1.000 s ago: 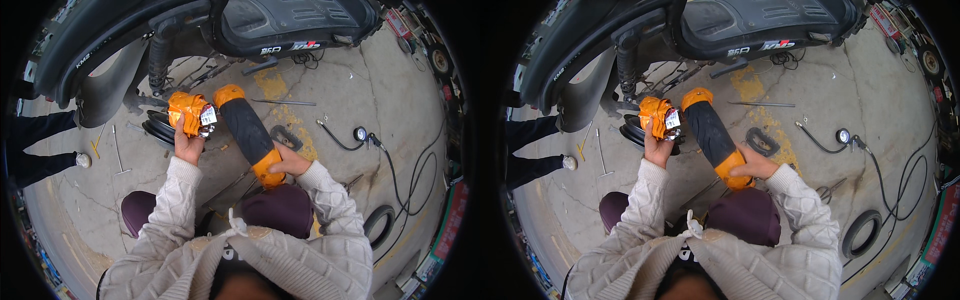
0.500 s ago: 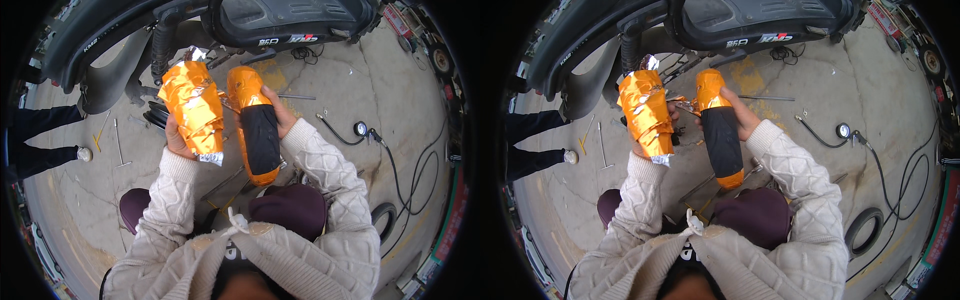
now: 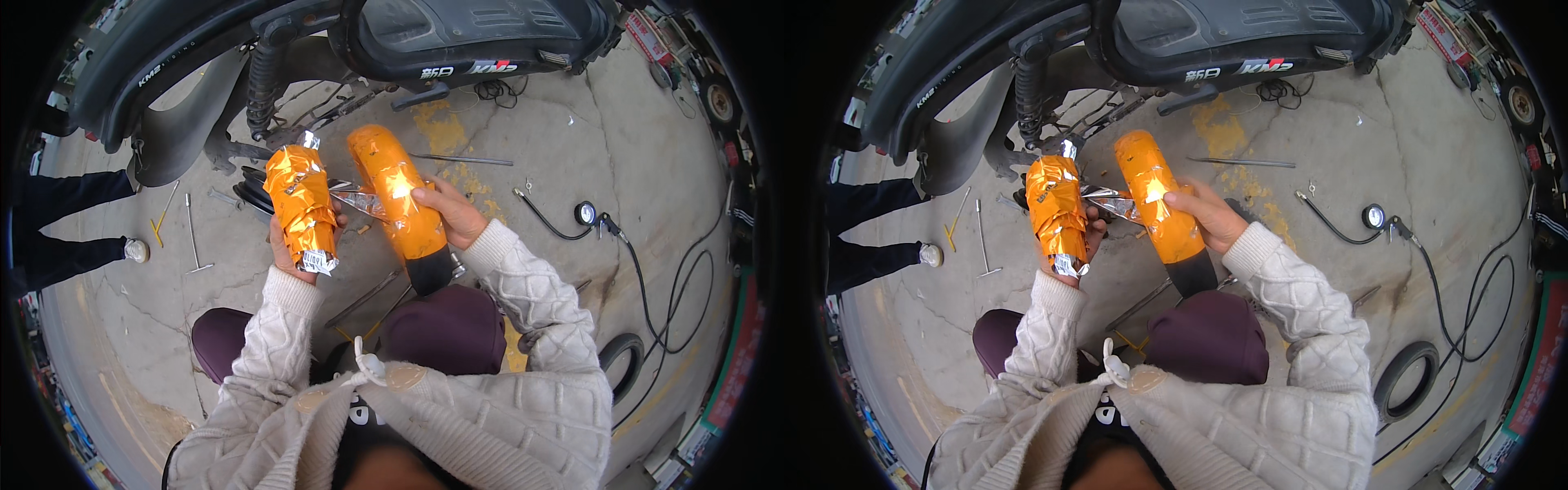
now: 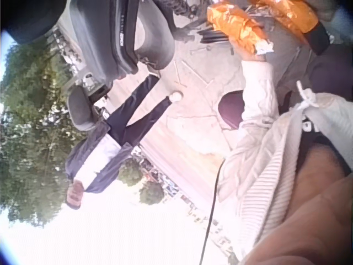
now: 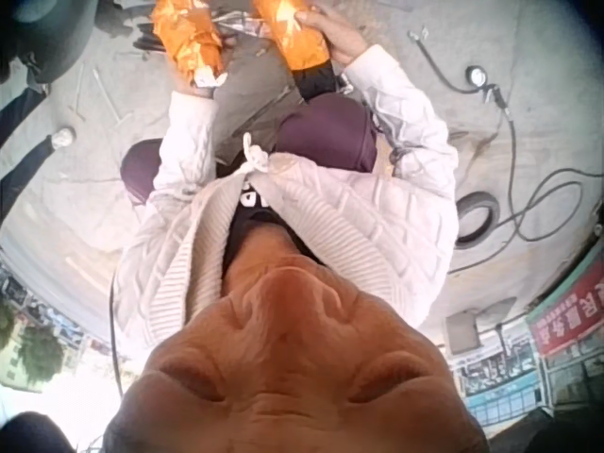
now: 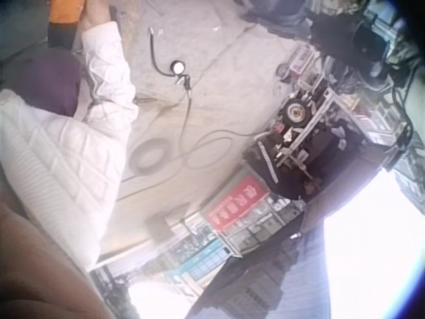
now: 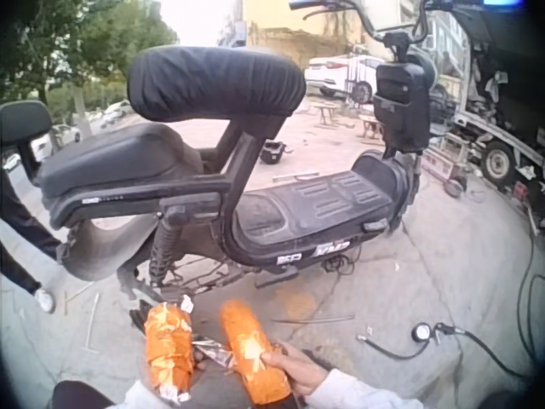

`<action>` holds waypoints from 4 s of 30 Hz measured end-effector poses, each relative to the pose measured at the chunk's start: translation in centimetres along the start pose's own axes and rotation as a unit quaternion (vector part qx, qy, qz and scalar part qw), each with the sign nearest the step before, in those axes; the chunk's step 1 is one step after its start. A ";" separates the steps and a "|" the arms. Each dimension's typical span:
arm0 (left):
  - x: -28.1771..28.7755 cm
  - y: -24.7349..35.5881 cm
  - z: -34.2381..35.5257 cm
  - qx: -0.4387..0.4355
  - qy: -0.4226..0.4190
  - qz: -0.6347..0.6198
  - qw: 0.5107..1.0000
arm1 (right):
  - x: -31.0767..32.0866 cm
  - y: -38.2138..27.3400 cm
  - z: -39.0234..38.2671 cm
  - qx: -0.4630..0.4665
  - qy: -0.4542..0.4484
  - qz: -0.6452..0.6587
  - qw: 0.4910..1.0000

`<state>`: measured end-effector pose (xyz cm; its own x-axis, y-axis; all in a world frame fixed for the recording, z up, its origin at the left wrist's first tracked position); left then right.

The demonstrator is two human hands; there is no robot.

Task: The person removes the old tire from a scooter wheel using tire levers, then unwraps a new tire from orange packaging and fits it onto the wheel rim. The person uses both hands to pry the tire off and to seat the new tire onto the rim.

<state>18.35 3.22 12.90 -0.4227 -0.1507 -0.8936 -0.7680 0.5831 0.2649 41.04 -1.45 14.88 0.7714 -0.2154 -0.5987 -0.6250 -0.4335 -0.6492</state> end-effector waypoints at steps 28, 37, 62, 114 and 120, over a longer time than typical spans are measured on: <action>-1.3 -3.2 2.5 -0.091 0.212 0.499 0.835 | 4.6 -8.5 -7.5 0.263 0.298 -0.232 0.888; -11.9 -0.1 -4.2 -0.142 0.031 0.473 0.869 | -10.3 -6.8 -5.6 0.237 -0.149 -0.394 0.875; -14.1 -1.2 -1.9 -0.209 -0.013 0.512 0.833 | -8.9 -7.6 -5.0 0.265 -0.121 -0.300 0.909; -14.8 -1.0 4.5 -0.158 -0.010 0.423 0.892 | -8.3 -13.2 -3.8 0.437 0.123 -0.458 0.764; -10.6 1.5 4.3 -0.104 0.110 0.350 0.925 | -3.1 -13.2 1.6 0.306 0.192 -0.263 0.895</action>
<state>23.74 9.10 21.18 -0.9207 0.0336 -0.3889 -0.3364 0.4369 0.8342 46.71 6.36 24.52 0.8888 -0.4583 -0.0057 -0.0211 -0.0285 -0.9994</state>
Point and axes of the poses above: each hand's wrist, its own z-axis towards the middle knuckle, its own x-axis out of the back of the hand, y = z × x, the point moved 6 cm from there along z, towards the middle knuckle, and after that the axes turned 13 degrees about y, right-handed, at the moved point
